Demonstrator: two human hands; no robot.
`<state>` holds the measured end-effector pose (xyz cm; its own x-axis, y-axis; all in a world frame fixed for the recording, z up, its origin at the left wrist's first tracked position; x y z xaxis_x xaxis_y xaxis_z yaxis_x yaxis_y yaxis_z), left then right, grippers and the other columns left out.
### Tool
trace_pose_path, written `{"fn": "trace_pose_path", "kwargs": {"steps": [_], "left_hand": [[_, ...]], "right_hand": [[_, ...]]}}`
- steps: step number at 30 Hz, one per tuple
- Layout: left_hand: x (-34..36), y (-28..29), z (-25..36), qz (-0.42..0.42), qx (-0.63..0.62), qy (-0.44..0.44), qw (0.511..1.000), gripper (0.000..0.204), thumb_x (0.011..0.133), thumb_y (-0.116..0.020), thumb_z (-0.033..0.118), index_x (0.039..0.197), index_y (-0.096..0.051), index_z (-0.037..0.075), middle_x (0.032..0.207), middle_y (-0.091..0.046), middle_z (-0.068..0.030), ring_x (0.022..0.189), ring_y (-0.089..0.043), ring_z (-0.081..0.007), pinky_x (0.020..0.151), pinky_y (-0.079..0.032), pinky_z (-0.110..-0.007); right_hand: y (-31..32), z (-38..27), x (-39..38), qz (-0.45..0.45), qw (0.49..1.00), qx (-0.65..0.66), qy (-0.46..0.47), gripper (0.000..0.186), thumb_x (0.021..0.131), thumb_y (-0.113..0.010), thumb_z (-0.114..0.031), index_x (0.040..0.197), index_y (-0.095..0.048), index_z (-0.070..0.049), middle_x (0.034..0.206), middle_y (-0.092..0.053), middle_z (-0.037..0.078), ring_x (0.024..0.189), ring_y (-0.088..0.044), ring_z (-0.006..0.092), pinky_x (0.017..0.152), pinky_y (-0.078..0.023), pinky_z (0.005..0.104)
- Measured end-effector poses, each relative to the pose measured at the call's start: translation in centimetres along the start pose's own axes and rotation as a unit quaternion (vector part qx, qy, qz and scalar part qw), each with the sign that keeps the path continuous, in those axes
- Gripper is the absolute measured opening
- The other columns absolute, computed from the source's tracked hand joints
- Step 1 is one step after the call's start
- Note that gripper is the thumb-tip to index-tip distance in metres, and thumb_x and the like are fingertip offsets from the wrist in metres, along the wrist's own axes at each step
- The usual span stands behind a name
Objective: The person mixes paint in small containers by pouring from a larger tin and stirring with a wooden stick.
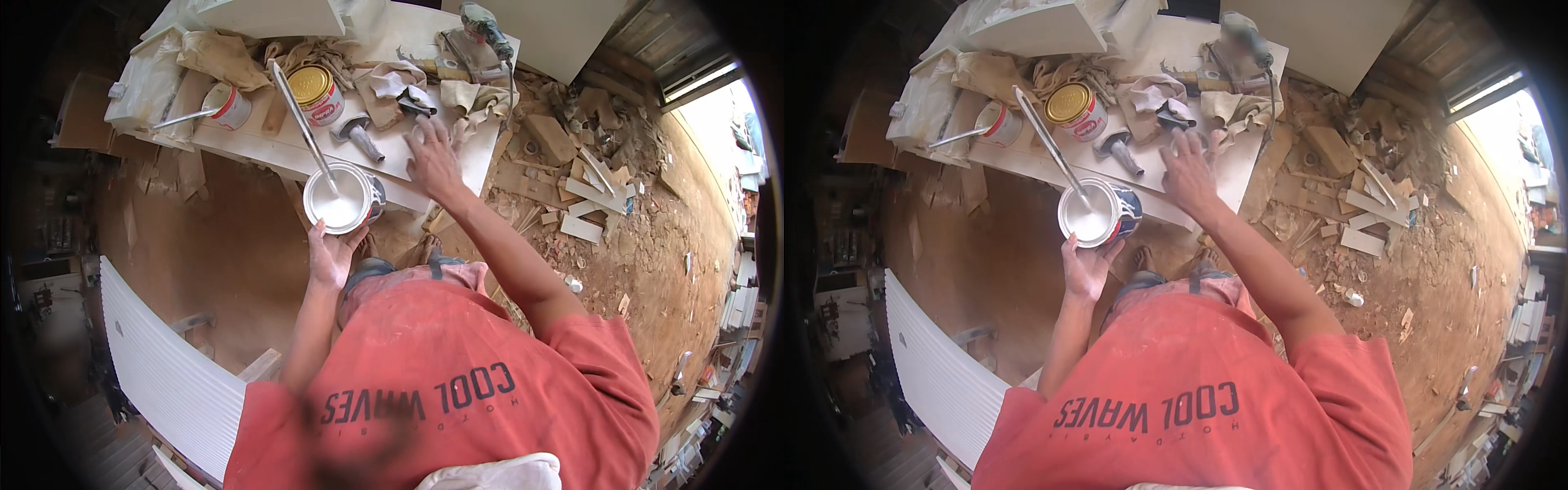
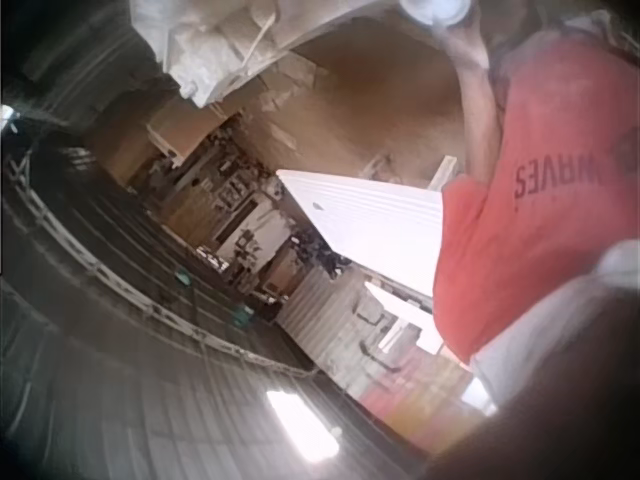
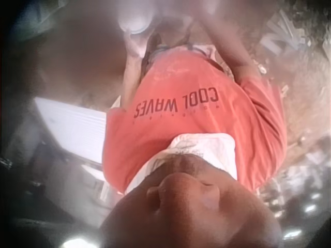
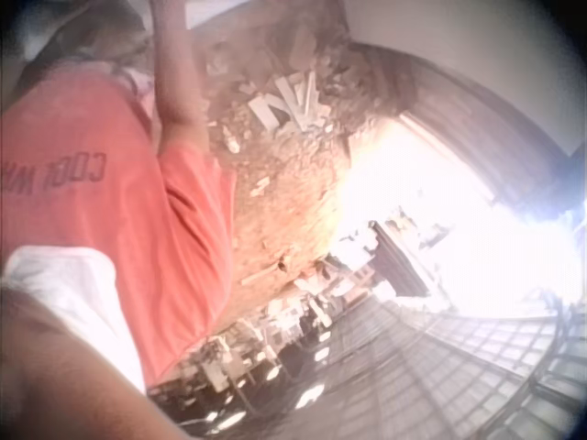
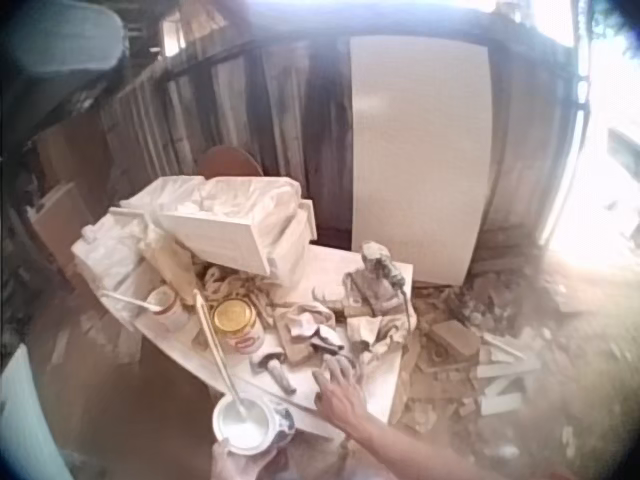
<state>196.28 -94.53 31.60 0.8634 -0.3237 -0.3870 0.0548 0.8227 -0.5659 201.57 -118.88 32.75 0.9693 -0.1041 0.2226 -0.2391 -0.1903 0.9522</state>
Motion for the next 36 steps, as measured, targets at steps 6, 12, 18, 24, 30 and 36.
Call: {"fn": "trace_pose_path", "kwargs": {"steps": [6, 12, 18, 24, 30, 36], "left_hand": [[0.8, 1.5, 1.8, -0.002, 0.017, 0.011, 1.000, 0.076, 0.092, -0.054, 0.053, 0.149, -0.037, 0.007, 0.142, -0.051, -0.0150, 0.127, -0.053, -0.0316, 0.107, -0.047, -0.048], [1.6, 2.9, 2.9, -0.010, -0.009, 0.023, 1.000, 0.066, 0.096, -0.053, 0.048, 0.144, -0.039, 0.005, 0.137, -0.054, -0.0141, 0.121, -0.057, -0.0287, 0.105, -0.049, -0.046], [4.2, 1.9, 3.3, -0.013, -0.002, 0.032, 0.999, 0.068, 0.096, -0.052, 0.050, 0.146, -0.039, 0.005, 0.136, -0.055, -0.0150, 0.122, -0.057, -0.0289, 0.105, -0.049, -0.045], [8.2, -0.2, 2.3, -0.032, 0.026, 0.056, 0.998, 0.067, 0.096, -0.054, 0.051, 0.144, -0.039, 0.006, 0.132, -0.057, -0.0138, 0.120, -0.059, -0.0269, 0.105, -0.048, -0.044], [10.7, -2.3, -0.3, -0.070, 0.016, 0.103, 0.992, 0.060, 0.094, -0.062, 0.044, 0.140, -0.038, 0.014, 0.128, -0.051, -0.0112, 0.108, -0.059, -0.0238, 0.097, -0.052, -0.043], [10.1, -2.8, -1.0, -0.050, 0.042, 0.103, 0.993, 0.060, 0.096, -0.062, 0.041, 0.144, -0.040, 0.014, 0.125, -0.054, -0.0068, 0.106, -0.060, -0.0205, 0.095, -0.052, -0.040]], "right_hand": [[-5.2, -2.7, 4.2, 0.036, 0.996, 0.060, 0.056, 0.012, 0.090, -0.063, -0.024, 0.098, -0.067, -0.015, 0.097, -0.063, 0.007, 0.105, -0.057, 0.0252, 0.100, -0.032, 0.0509], [-5.8, -1.0, 8.6, 0.094, 0.993, 0.033, 0.069, 0.011, 0.089, -0.060, -0.017, 0.098, -0.066, -0.017, 0.094, -0.064, 0.005, 0.100, -0.059, 0.0236, 0.092, -0.036, 0.0472], [-5.0, 2.8, 12.3, 0.034, 0.998, -0.002, -0.049, 0.027, 0.088, -0.065, -0.020, 0.115, -0.067, -0.016, 0.107, -0.064, 0.011, 0.111, -0.057, 0.0290, 0.098, -0.037, 0.0509], [1.0, 0.4, 7.5, -0.090, 0.891, 0.436, -0.091, 0.045, 0.099, -0.060, -0.034, 0.136, -0.060, -0.009, 0.131, -0.064, 0.016, 0.120, -0.060, 0.0291, 0.099, -0.046, 0.0398], [4.5, -1.5, 2.6, -0.090, 0.856, 0.501, -0.092, 0.051, 0.106, -0.051, -0.037, 0.143, -0.054, -0.003, 0.132, -0.063, 0.019, 0.123, -0.057, 0.0243, 0.106, -0.043, 0.0370], [3.9, -1.0, 0.5, -0.060, 0.857, 0.495, -0.128, 0.049, 0.103, -0.053, -0.028, 0.144, -0.051, -0.001, 0.138, -0.058, 0.023, 0.127, -0.057, 0.0315, 0.104, -0.045, 0.0403]]}}
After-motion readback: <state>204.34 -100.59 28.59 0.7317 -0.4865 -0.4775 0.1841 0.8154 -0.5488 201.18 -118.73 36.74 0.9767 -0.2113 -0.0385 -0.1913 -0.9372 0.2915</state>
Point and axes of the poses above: each hand's wrist, its own x-axis towards the middle knuckle, its own y-axis out of the back of the hand, z = x × y, the point moved 6 cm from there along x, towards the middle knuckle
